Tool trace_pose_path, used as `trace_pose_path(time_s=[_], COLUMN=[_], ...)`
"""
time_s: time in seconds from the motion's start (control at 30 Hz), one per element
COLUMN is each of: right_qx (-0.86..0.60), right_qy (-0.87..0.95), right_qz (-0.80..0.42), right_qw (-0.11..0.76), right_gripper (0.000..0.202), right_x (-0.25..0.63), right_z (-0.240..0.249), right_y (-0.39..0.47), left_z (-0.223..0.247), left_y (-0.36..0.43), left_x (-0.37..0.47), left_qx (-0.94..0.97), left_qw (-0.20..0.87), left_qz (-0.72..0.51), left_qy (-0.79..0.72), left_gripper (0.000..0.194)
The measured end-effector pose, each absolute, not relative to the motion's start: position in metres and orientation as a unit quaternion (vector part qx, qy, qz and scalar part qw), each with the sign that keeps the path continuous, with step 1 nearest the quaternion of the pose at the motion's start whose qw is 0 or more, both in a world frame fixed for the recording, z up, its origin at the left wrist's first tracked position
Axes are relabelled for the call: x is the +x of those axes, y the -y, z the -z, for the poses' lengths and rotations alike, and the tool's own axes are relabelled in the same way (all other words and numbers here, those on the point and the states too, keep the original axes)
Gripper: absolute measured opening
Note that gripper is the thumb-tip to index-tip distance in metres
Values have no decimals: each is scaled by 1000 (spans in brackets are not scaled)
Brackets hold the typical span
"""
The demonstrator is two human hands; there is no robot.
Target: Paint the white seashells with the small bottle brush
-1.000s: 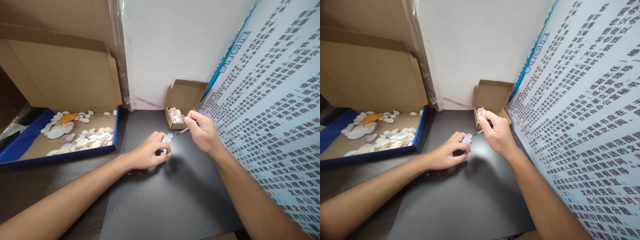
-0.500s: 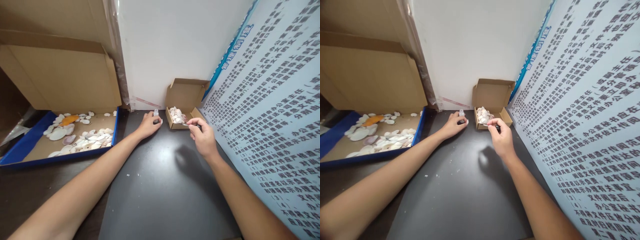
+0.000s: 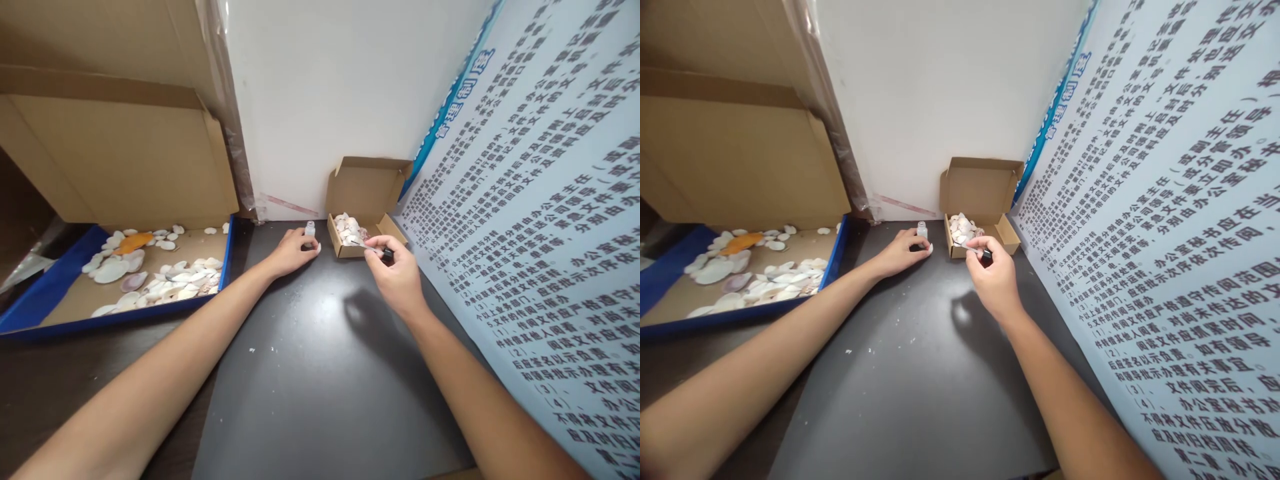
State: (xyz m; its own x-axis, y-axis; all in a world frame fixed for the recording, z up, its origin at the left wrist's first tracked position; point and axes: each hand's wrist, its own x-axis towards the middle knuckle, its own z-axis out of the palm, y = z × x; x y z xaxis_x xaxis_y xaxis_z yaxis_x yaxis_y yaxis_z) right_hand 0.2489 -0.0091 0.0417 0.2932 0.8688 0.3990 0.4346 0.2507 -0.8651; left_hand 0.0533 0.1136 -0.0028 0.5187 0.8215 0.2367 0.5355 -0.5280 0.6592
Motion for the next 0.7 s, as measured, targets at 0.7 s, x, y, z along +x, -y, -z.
trace_pose_path(time_s=[0.7], right_qx=[-515], right_qy=[624], right_qz=[-325], right_qw=[489], right_gripper=[8], right_x=[204], right_z=[-35], right_y=[37], left_z=[-15], left_y=[-8], left_x=[14], left_qx=[377], left_qw=[779], left_qz=[-380], left_qy=[-325], left_gripper=[21])
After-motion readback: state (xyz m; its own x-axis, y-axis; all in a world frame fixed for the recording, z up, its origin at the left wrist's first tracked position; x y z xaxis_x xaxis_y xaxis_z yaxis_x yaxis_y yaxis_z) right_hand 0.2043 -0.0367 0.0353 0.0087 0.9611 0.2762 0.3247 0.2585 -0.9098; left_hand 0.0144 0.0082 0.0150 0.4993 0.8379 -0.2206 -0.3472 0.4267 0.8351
